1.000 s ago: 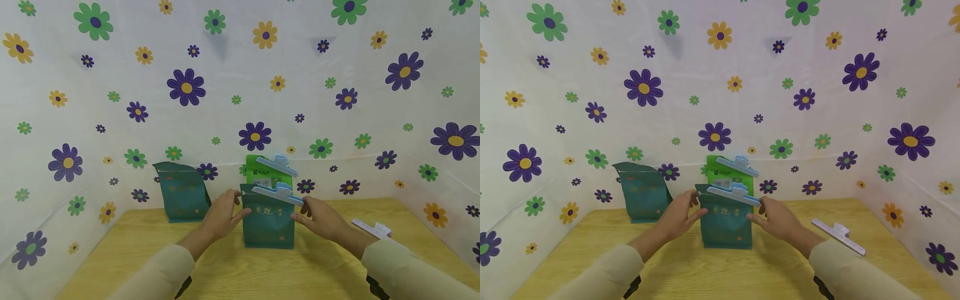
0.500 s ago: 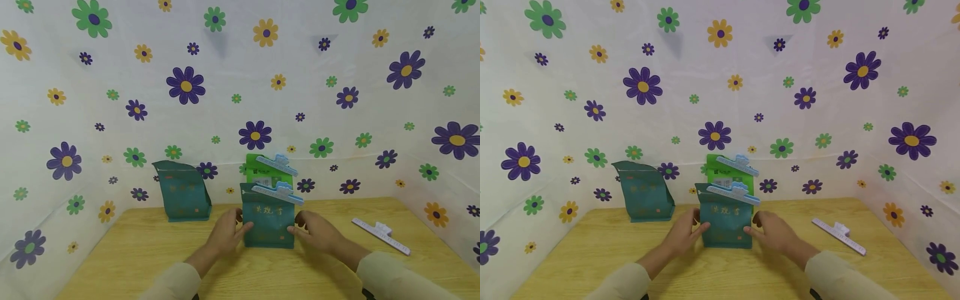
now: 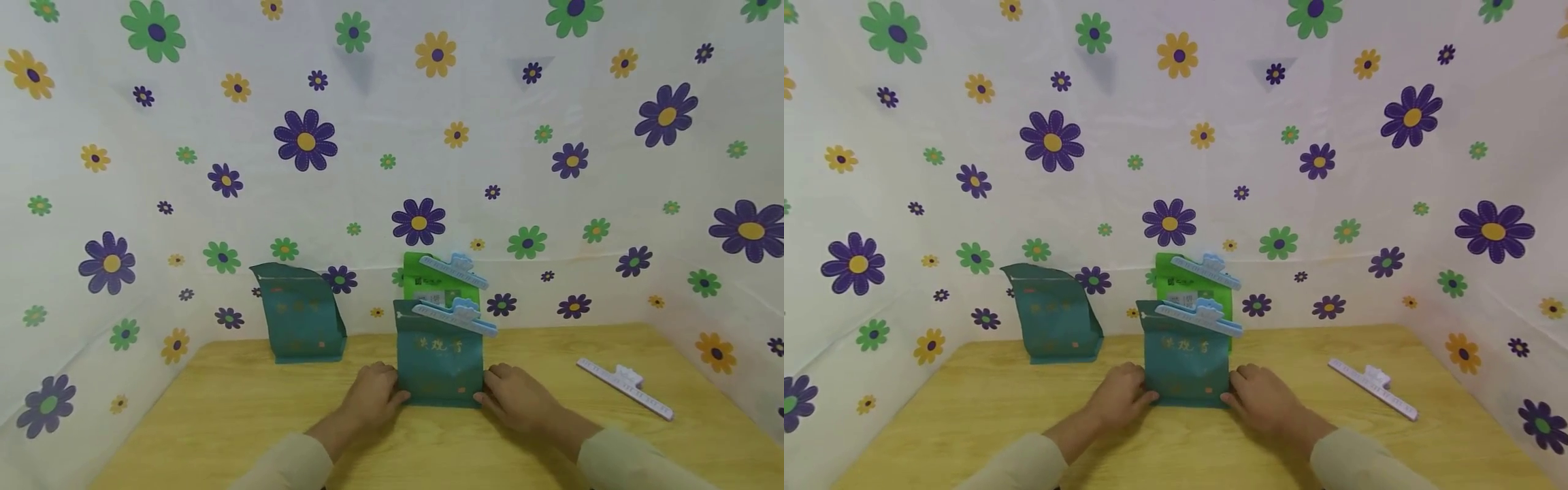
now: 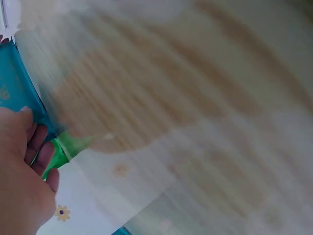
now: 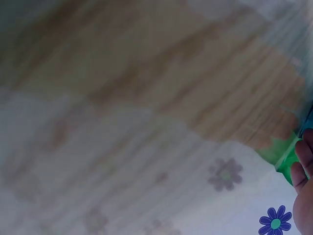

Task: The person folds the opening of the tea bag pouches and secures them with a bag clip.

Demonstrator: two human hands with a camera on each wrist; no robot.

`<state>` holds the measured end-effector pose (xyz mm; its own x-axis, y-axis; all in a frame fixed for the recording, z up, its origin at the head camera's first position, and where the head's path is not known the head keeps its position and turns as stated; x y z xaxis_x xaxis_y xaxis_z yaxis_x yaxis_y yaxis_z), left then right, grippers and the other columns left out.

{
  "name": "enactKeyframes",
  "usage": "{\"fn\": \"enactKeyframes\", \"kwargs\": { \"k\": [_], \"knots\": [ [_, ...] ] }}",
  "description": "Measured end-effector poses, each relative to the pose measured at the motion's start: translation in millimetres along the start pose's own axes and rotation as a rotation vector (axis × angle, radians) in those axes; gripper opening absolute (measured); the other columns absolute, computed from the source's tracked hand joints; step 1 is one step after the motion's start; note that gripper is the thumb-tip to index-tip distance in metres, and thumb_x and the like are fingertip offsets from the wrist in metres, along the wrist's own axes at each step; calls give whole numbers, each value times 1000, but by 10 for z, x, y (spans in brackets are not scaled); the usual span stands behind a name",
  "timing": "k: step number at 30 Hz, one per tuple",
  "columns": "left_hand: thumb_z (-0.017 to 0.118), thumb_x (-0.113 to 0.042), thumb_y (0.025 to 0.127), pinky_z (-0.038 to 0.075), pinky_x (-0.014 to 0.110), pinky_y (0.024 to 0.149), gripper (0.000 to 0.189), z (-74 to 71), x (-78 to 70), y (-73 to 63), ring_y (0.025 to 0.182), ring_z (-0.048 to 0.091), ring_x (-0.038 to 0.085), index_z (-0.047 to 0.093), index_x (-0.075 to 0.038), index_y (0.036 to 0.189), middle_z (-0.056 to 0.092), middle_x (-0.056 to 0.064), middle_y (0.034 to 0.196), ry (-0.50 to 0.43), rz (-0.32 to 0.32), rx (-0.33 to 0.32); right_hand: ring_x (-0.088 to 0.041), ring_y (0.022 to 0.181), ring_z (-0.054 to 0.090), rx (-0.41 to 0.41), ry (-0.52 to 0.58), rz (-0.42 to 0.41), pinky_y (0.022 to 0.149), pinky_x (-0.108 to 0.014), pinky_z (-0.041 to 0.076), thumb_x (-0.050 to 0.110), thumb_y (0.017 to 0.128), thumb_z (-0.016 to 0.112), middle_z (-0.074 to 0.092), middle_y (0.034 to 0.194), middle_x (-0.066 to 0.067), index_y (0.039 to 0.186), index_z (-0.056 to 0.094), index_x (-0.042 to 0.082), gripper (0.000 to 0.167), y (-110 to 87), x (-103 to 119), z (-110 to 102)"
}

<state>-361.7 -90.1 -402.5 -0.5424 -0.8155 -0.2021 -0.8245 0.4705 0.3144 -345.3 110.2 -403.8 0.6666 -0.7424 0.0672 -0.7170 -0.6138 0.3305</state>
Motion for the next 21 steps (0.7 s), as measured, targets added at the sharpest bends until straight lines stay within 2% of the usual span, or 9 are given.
{"fn": "enactKeyframes", "kwargs": {
  "k": [3, 7, 13, 16, 21],
  "knots": [
    [73, -24, 92, 37, 30, 69, 32, -20, -20, -12, 69, 46, 11, 54, -14, 68, 51, -5, 69, 35, 38, -20, -16, 82, 58, 12, -41, -26, 76, -37, 52, 26, 98, 64, 62, 90, -2, 99, 64, 6, 20, 18, 39, 30],
    [75, -24, 90, 39, 29, 67, 32, -1, -30, -26, 69, 48, 11, 56, -14, 66, 53, -5, 68, 71, 56, -22, -20, 87, 62, 37, -34, -32, 79, -39, 53, 23, 96, 67, 65, 94, -6, 103, 67, 2, 22, 20, 75, 65],
    [77, -25, 87, 40, 28, 68, 28, 48, -70, -10, 71, 50, 10, 60, -16, 67, 58, -6, 70, 137, 85, -21, -20, 86, 61, 2, -65, -20, 78, -38, 53, 20, 94, 69, 65, 95, -6, 102, 67, 2, 20, -4, 47, 36],
    [77, -25, 87, 39, 27, 67, 28, 61, -77, -2, 71, 49, 10, 60, -15, 67, 59, -6, 71, 125, 87, -11, -20, 86, 61, -1, -81, -25, 76, -37, 52, 20, 94, 69, 64, 94, -6, 101, 66, 2, 20, -7, 35, 47],
    [78, -24, 87, 40, 27, 67, 26, 69, -51, 27, 71, 49, 10, 63, -13, 68, 61, -5, 72, 67, 53, 11, -20, 83, 60, -12, -130, -30, 74, -37, 51, 22, 94, 69, 64, 92, -6, 99, 66, 2, 21, 5, 4, 81]
  ]
}}
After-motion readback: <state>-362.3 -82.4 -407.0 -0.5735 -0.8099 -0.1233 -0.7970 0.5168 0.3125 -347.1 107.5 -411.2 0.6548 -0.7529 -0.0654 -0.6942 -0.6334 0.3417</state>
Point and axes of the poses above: each hand's wrist, its own y-axis towards the middle knuckle, its own z-axis out of the palm, x = y × z, the point moved 9 cm from there along y, towards the middle knuckle
